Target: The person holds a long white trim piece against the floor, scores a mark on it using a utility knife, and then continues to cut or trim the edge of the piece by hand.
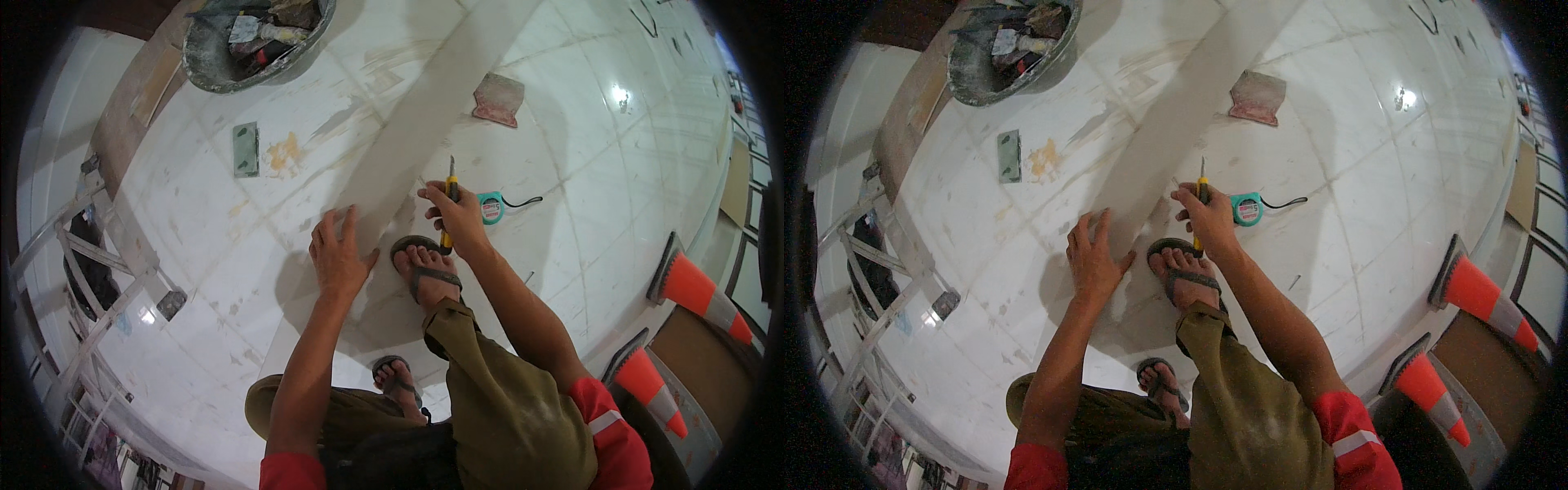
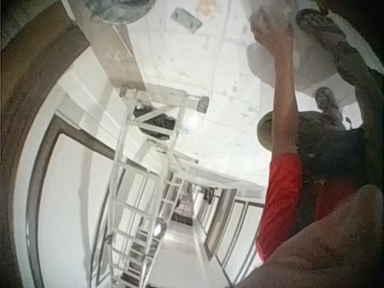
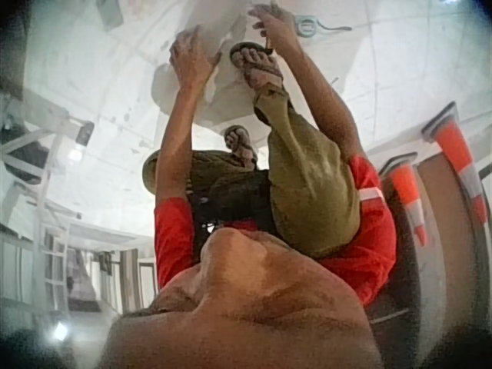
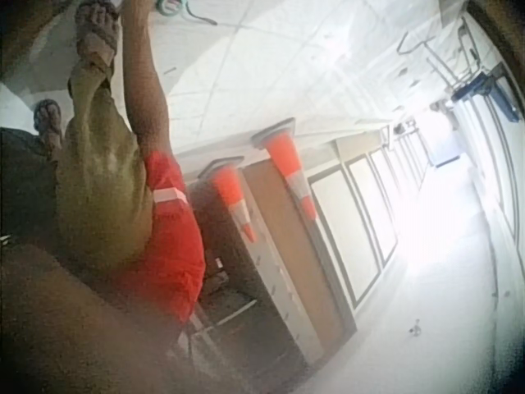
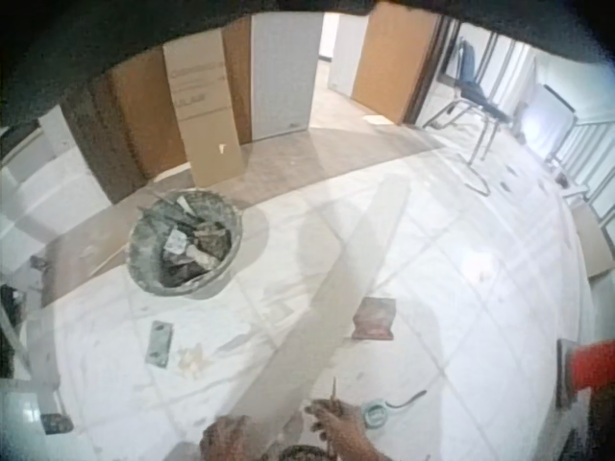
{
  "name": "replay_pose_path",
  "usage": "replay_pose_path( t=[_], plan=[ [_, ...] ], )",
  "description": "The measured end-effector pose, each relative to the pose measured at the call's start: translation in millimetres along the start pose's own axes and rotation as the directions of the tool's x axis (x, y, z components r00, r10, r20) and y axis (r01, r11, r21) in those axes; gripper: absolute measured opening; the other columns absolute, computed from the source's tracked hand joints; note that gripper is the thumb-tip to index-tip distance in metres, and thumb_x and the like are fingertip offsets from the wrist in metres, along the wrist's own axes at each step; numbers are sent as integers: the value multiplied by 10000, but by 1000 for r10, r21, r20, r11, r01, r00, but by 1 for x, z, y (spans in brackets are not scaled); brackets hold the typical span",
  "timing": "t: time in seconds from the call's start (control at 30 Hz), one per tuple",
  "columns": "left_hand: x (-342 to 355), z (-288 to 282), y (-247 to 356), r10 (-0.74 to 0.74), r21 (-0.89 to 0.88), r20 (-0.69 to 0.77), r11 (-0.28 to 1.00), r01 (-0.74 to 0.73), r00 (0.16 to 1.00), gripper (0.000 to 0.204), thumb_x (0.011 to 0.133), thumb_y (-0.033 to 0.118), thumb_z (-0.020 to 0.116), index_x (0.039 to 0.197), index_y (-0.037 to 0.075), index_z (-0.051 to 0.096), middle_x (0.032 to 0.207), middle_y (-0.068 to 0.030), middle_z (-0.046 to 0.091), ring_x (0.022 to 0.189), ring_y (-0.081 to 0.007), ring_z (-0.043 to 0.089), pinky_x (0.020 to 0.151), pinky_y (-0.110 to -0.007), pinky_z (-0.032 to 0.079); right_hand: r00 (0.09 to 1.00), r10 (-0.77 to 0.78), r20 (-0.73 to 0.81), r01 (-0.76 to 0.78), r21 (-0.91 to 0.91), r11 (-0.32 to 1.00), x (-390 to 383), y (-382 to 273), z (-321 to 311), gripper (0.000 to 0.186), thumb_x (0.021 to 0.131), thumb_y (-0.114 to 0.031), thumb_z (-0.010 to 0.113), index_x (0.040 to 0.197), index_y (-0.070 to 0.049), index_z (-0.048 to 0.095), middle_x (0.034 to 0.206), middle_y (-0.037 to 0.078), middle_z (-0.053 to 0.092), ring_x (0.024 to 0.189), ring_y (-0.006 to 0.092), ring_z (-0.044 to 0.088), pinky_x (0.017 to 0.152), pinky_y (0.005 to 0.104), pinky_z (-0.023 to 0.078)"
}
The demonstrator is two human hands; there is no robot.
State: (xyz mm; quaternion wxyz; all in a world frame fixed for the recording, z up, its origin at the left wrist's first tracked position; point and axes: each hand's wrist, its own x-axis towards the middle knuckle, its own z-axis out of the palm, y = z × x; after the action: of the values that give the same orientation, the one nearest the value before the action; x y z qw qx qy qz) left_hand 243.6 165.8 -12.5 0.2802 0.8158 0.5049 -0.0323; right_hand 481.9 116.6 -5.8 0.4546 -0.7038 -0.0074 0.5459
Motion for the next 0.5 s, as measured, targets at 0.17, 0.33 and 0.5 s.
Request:
replay_pose_path(
  t=[0.17,0.33,0.5],
  plan=[
    [0,4,-8,-18,45,-18,999,19,1000,1024,729,296,970,1597,200,437,1552,-147,407,1426,-388,422,1123,-547,415,981,-185,-59,171,-187,967,-26,9,-32,257,992,-230,749,1106,-1,724,960,75,755,739,150,674,632,305,527],
    [-1,0,-17,6,61,-43,998,-3,999,1061,734,343,972,1618,200,404,1572,-149,398,1417,-374,438,1135,-539,410,817,-570,-93,327,-739,589,-37,-6,-67,292,943,-222,816,1111,-11,705,914,157,719,818,310,714,753,416,562],
    [12,-9,-10,-12,-9,-27,1000,12,1000,992,812,375,916,1629,141,404,1579,-203,439,1439,-401,441,1174,-530,398,781,-623,-44,378,-761,527,-27,8,-124,601,820,-240,927,1324,-64,652,1300,134,716,1053,355,730,909,426,600]
  ],
)
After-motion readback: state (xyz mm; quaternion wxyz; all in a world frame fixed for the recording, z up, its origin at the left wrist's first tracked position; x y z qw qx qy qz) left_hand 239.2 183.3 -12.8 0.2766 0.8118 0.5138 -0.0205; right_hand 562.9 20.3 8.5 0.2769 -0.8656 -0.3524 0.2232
